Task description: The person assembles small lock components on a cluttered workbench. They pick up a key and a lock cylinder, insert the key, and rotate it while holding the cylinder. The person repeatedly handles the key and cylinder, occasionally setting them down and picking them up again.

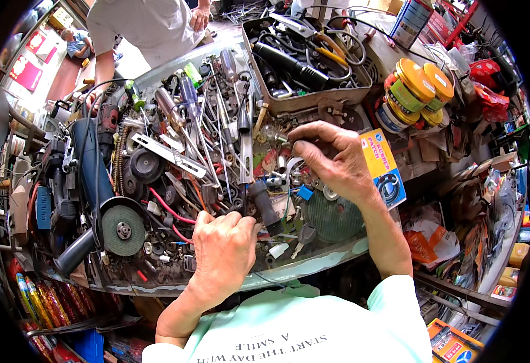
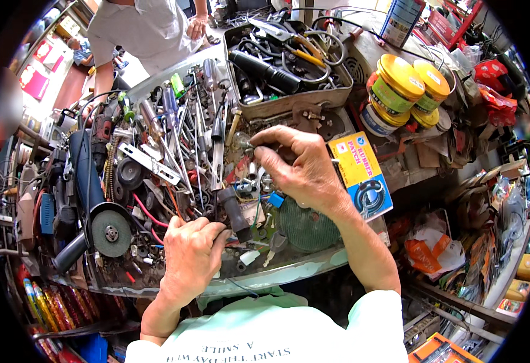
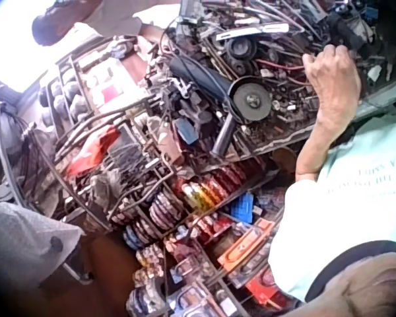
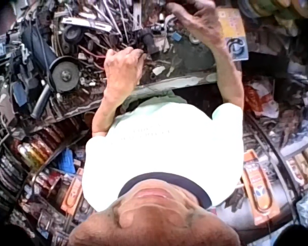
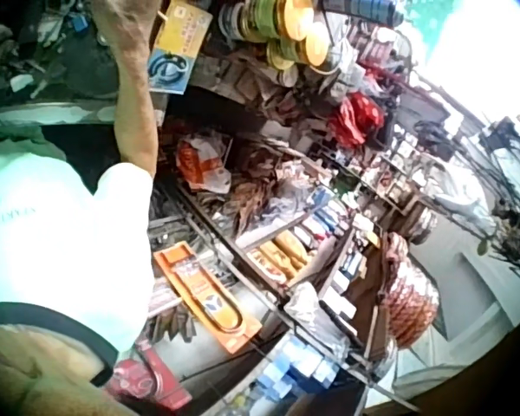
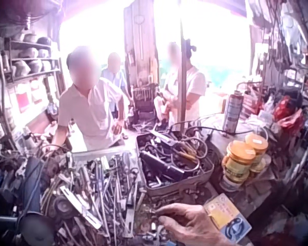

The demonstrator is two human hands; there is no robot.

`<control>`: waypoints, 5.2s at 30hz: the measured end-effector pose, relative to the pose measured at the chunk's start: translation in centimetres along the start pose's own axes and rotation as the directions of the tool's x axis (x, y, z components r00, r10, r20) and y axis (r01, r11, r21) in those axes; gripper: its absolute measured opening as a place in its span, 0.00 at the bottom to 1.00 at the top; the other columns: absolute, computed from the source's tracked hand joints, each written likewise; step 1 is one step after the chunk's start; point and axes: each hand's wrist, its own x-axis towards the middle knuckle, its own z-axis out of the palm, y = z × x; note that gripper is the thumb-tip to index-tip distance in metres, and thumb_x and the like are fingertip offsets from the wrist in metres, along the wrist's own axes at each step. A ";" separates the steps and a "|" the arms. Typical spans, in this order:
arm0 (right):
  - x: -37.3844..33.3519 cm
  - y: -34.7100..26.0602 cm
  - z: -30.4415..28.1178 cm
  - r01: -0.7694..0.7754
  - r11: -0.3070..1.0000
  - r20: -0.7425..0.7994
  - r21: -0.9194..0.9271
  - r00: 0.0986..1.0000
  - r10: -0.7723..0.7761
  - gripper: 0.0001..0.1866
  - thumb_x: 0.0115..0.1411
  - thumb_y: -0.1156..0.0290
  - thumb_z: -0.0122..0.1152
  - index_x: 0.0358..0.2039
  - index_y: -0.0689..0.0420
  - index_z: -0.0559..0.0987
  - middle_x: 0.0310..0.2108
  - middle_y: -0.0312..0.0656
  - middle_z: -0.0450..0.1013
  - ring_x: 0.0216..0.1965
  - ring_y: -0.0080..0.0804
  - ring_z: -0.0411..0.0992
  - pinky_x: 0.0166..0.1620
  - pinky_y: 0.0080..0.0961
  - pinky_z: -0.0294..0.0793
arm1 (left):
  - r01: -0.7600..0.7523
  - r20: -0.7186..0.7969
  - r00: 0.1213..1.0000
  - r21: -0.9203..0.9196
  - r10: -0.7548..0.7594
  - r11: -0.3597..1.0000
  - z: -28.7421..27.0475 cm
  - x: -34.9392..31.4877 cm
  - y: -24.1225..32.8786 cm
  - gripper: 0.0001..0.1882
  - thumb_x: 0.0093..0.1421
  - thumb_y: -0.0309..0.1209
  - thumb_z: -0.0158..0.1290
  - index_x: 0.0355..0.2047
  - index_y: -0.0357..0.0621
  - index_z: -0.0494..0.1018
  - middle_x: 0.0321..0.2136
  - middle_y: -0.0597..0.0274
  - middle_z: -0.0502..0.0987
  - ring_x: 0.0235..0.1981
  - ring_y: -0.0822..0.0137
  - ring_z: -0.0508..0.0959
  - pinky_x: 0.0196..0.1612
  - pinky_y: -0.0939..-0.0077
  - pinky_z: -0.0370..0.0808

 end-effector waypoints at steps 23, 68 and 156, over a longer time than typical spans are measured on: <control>-2.0 -2.3 -1.8 0.124 0.992 0.195 0.016 0.973 -0.125 0.11 0.55 0.78 0.60 0.40 0.62 0.76 0.31 0.45 0.76 0.27 0.28 0.75 0.30 0.21 0.73 | 0.363 -0.409 0.840 -0.062 -0.356 0.930 2.6 -1.0 4.5 0.01 0.50 0.24 0.57 0.24 0.41 0.76 0.20 0.60 0.73 0.23 0.59 0.72 0.30 0.68 0.65; -2.1 0.0 -0.7 0.294 0.922 0.054 -0.252 0.956 -0.290 0.06 0.60 0.76 0.58 0.36 0.66 0.77 0.21 0.37 0.74 0.17 0.16 0.68 0.20 0.12 0.65 | 0.015 -0.116 0.913 -0.948 -0.392 0.317 1.7 8.0 2.5 0.04 0.50 0.24 0.57 0.26 0.35 0.75 0.21 0.64 0.76 0.24 0.79 0.74 0.28 0.83 0.72; -1.5 0.2 -3.1 0.258 0.943 0.070 -0.212 0.966 -0.248 0.15 0.65 0.66 0.52 0.27 0.65 0.78 0.15 0.37 0.69 0.15 0.23 0.67 0.19 0.20 0.63 | 0.170 0.201 0.962 -0.971 -0.185 -0.171 1.2 8.1 3.5 0.10 0.57 0.23 0.58 0.38 0.33 0.75 0.31 0.58 0.78 0.26 0.73 0.78 0.30 0.81 0.78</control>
